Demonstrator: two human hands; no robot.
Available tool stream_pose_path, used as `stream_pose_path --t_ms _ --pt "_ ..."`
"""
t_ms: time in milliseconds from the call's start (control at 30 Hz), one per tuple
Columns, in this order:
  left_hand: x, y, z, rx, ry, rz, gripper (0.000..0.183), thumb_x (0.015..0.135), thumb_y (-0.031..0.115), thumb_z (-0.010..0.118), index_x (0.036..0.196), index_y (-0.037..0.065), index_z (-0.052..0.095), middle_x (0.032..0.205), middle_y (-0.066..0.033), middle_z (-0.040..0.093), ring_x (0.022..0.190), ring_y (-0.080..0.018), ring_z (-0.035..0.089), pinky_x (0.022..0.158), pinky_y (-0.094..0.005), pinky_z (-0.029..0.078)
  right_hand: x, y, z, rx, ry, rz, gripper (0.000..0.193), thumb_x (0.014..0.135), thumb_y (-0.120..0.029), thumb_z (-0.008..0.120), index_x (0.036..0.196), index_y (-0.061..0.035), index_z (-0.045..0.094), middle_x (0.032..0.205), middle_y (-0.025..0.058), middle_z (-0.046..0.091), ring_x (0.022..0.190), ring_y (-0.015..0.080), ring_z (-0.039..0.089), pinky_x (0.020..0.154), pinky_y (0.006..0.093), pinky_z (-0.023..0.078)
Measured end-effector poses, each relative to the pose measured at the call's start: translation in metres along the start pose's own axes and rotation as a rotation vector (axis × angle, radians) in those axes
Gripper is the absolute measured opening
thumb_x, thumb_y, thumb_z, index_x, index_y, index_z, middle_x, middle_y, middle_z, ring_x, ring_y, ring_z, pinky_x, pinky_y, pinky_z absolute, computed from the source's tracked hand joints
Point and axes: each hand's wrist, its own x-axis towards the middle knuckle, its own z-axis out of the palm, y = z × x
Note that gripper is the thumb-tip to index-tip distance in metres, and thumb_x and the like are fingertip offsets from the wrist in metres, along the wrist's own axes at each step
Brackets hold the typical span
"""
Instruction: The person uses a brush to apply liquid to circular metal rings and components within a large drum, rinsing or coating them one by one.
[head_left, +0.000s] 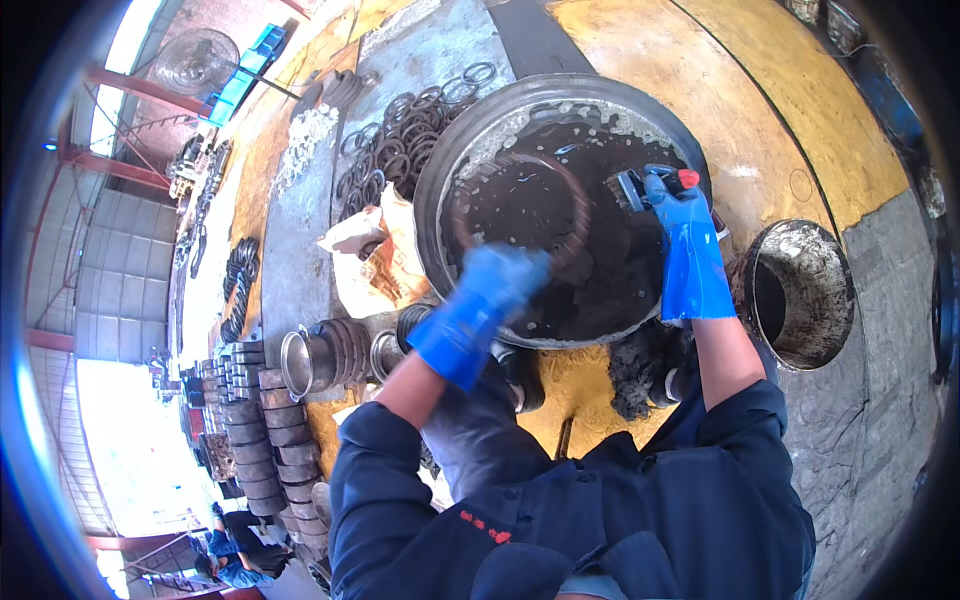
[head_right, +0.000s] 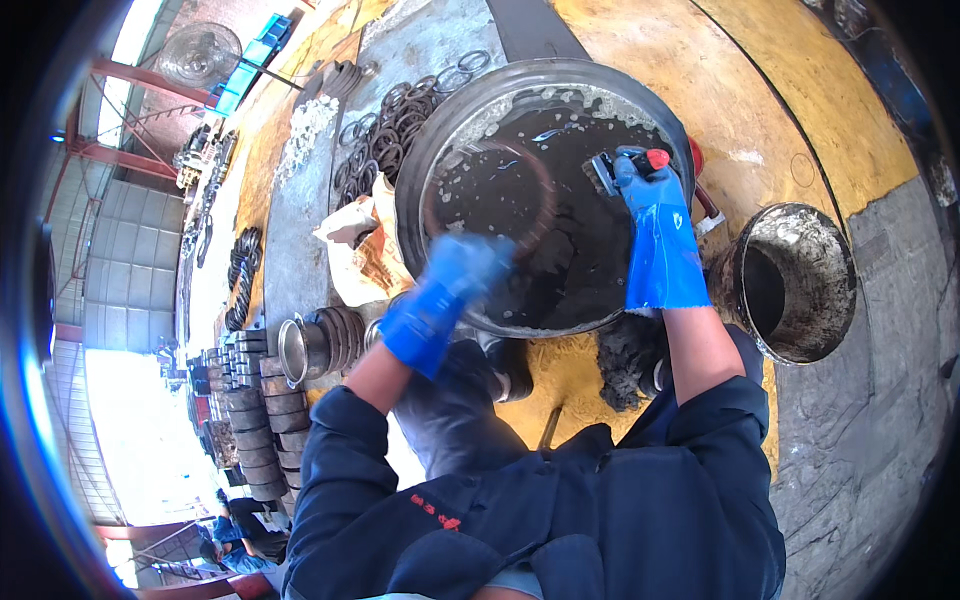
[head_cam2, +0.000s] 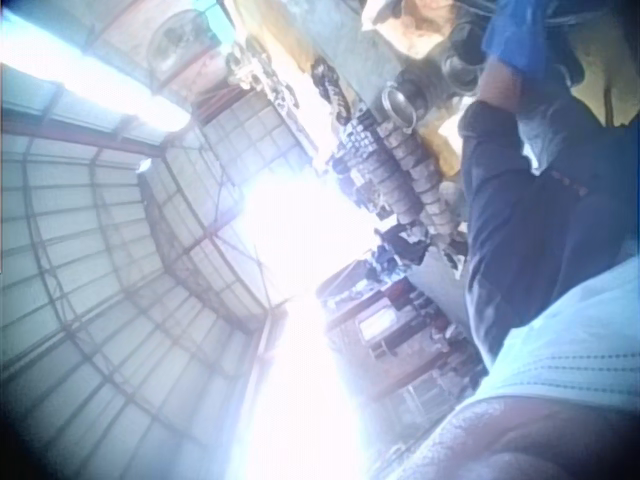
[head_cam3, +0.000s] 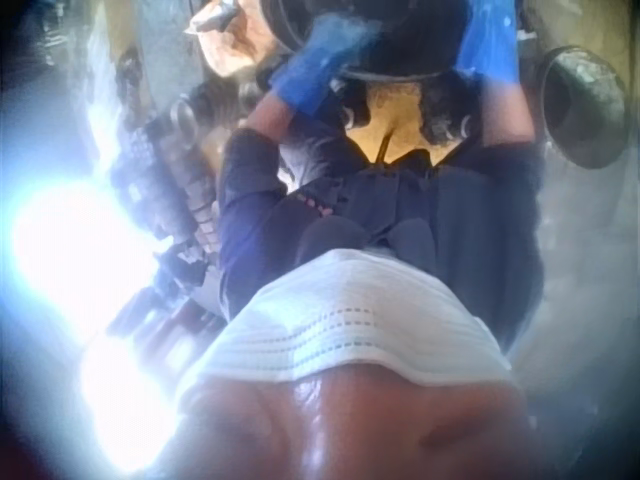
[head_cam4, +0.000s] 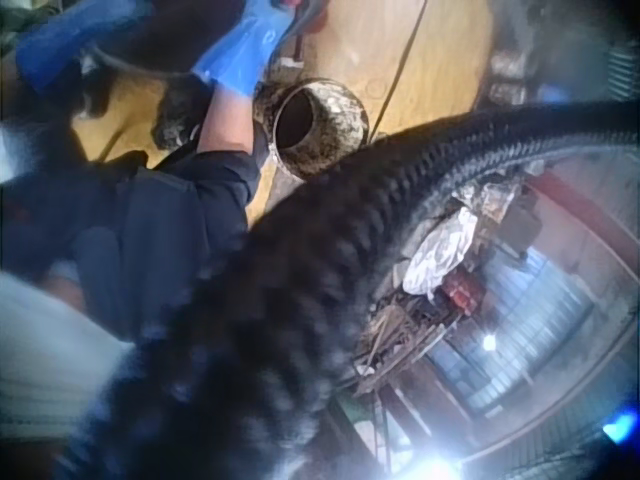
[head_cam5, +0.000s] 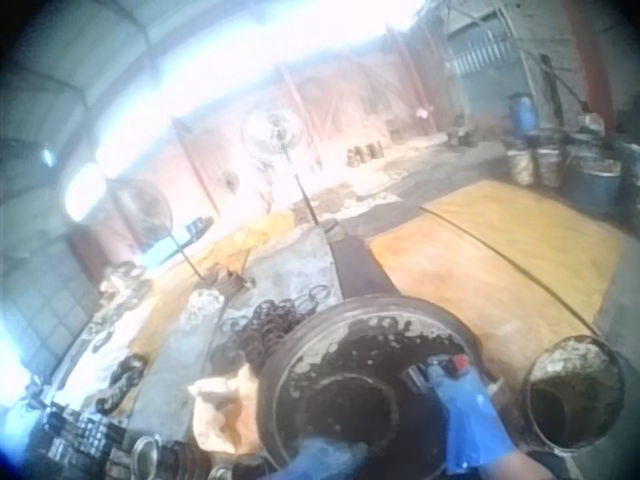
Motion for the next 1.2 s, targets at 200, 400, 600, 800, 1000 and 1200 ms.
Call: stream_pose_path --t_ms 200,400,600,800,1000,1200 --pt "0.014 -0.174 -0.032 0.058 0.731 -0.457 0.037 0.085 0.021 0.062 0.120 0.010 0.062 0.098 -0.0151 0.070 0.086 -0.0318 0.068 0.077 -0.0395 0.054 -0.005 -0.005 0.001 -0.078 0.027 0.018 0.023 0.086 -0.017 0.070 0.105 -0.0044 0.070 0.094 0.0071 0.071 0.087 0.0145 0.066 0.083 0.0299 0.052" --pt "0.029 -0.116 0.026 -0.570 0.386 -0.520 0.033 0.085 0.020 0.063 0.114 0.004 0.064 0.101 -0.0169 0.070 0.091 -0.0269 0.069 0.082 -0.0349 0.053 -0.008 -0.005 0.003 -0.135 -0.011 0.045 0.026 0.086 -0.020 0.069 0.106 -0.0033 0.069 0.097 0.0086 0.072 0.089 0.0152 0.067 0.084 0.0298 0.051" --pt "0.046 -0.035 0.095 -0.680 0.098 -0.557 0.067 0.075 0.036 0.075 0.129 0.001 0.054 0.122 -0.0229 0.061 0.111 -0.0326 0.062 0.095 -0.0372 0.049 -0.012 -0.004 0.006 -0.065 0.004 0.031 0.024 0.085 -0.016 0.070 0.105 -0.0026 0.069 0.095 0.0072 0.071 0.087 0.0144 0.066 0.083 0.0296 0.051" --pt "0.074 -0.041 0.108 -0.671 -0.027 -0.625 0.090 0.071 0.048 0.076 0.141 0.005 0.041 0.134 -0.0226 0.053 0.120 -0.0401 0.053 0.101 -0.0439 0.044 -0.017 -0.007 0.005 -0.029 -0.012 0.056 0.021 0.089 -0.014 0.068 0.107 -0.0031 0.069 0.094 0.0053 0.070 0.083 0.0113 0.064 0.080 0.0272 0.051" --pt "0.096 -0.050 0.147 -0.810 -0.037 -0.691 0.086 0.069 0.038 0.080 0.139 0.002 0.044 0.131 -0.0237 0.055 0.121 -0.0381 0.053 0.101 -0.0432 0.044 -0.026 -0.022 0.010 -0.067 -0.041 0.089 0.022 0.087 -0.013 0.068 0.106 -0.0033 0.068 0.094 0.0060 0.070 0.086 0.0124 0.065 0.082 0.0284 0.051" --pt "0.105 -0.045 0.167 -0.857 -0.093 -0.557 0.065 0.072 0.026 0.076 0.125 -0.003 0.053 0.118 -0.0290 0.060 0.111 -0.0418 0.059 0.094 -0.0446 0.047 -0.022 -0.018 0.003 -0.103 -0.023 0.070 0.022 0.089 -0.016 0.068 0.107 -0.0050 0.069 0.094 0.0041 0.070 0.086 0.0108 0.064 0.081 0.0277 0.051"
